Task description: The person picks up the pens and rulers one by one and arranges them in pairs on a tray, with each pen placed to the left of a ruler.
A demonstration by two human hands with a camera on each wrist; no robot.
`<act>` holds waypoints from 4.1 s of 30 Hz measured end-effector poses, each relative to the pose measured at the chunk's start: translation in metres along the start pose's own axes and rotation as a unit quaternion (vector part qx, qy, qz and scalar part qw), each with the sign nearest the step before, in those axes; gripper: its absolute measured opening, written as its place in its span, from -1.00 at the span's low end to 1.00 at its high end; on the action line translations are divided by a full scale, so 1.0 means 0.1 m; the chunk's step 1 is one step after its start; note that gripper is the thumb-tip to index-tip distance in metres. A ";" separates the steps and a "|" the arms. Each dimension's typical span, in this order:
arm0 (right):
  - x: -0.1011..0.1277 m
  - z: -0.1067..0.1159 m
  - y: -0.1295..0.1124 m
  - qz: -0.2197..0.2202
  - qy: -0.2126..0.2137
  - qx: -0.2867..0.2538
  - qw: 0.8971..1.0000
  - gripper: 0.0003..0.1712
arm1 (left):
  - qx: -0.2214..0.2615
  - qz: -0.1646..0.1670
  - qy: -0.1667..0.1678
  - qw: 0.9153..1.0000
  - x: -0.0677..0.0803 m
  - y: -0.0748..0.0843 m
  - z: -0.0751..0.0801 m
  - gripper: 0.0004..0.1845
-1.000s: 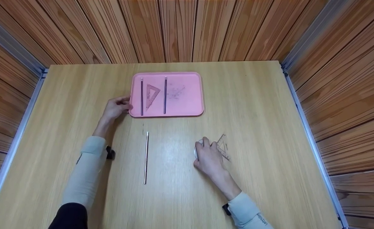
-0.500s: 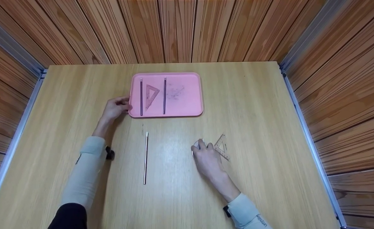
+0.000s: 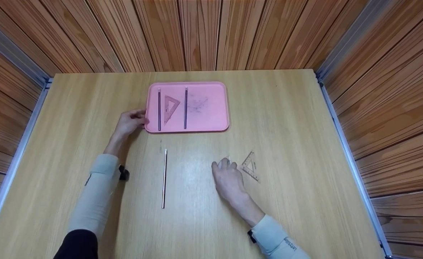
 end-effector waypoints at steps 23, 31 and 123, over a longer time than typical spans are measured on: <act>0.08 0.03 0.11 0.020 0.025 -0.073 0.997 -0.50 | -0.010 0.001 0.002 1.000 0.00 -0.01 0.01 -0.52; 0.11 0.02 0.13 -0.027 0.018 -0.105 0.994 -0.36 | -0.004 0.006 0.005 1.000 -0.01 -0.01 0.00 -0.50; -2.37 -0.40 0.41 -0.167 -0.065 -0.244 0.953 -0.65 | 0.008 0.029 -0.006 1.000 -0.04 0.00 0.02 -0.51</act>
Point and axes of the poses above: each hand's wrist, its own x-axis away from the middle knuckle, its own z-axis out of the back of the hand, y = z × x, the point moved 2 cm from there along -x, towards the middle knuckle
